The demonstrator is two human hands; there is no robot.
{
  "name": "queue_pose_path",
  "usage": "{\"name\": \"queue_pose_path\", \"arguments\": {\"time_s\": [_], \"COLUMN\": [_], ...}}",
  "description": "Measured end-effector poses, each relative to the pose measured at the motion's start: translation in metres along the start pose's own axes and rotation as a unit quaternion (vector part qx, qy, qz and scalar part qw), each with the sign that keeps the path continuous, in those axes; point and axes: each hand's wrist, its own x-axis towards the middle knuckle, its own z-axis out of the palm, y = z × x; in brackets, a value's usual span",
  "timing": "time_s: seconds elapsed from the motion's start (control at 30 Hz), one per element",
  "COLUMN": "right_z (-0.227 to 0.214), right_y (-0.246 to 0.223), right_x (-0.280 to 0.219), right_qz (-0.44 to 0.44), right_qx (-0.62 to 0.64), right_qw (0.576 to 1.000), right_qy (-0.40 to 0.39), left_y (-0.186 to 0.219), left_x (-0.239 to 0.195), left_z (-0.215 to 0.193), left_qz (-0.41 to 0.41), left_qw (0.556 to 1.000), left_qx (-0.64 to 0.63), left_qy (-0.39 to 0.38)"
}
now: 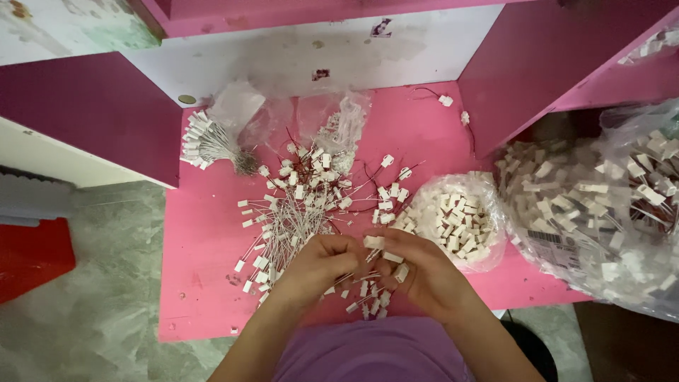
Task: The person repeatedly picks small white plastic connectors and thin wires from a pink work surface, joins them by hand, and places the assembled units back on the table. The process is continuous and repetitive throughout the clip.
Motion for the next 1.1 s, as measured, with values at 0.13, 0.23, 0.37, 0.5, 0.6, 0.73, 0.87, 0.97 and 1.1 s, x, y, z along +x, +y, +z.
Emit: {"name": "queue_pose_path", "arguments": {"time_s": [0.13,0.23,0.37,0.5,0.6,0.73,0.87,0.97,1.1], "right_z": [-0.010,-0.016,-0.019,-0.003,-0.019,-0.011,-0.007,0.003,0.002], "right_y": [0.004,0.005,0.006,-0.003,0.010,0.006,0.006,0.008,0.010], "right_x": [0.004,0.005,0.006,0.003,0.008,0.004,0.005,0.005,0.006], "right_qz": [0.025,0.012,-0.013,0.012,-0.034,-0.078,-0.028,-0.034,-0.058], "right_qx": [0.018,0.032,0.025,-0.008,-0.062,-0.214,-0.106,-0.121,-0.132], "right_qw": [0.996,0.997,0.999,0.994,0.996,0.973,0.993,0.991,0.988], "right_qy": [0.079,0.068,0.025,0.107,0.049,0.034,0.051,0.053,0.046], "left_y": [0.008,0.017,0.022,0.019,0.022,0.017,0.020,0.022,0.007], "left_x": [0.000,-0.004,-0.004,-0.002,-0.002,0.000,0.003,0.002,0.010], "left_z": [0.001,0.002,0.005,0.002,0.002,-0.001,0.004,0.005,-0.004], "left_qz": [-0.028,-0.041,-0.057,-0.055,-0.072,-0.065,-0.076,-0.095,-0.068], "left_qw": [0.999,0.999,0.997,0.996,0.994,0.996,0.996,0.994,0.997], "left_qx": [-0.014,0.017,0.032,0.075,0.079,0.064,0.038,0.025,0.009], "left_qy": [0.014,0.031,0.041,0.017,0.023,0.022,0.040,0.046,0.048]}}
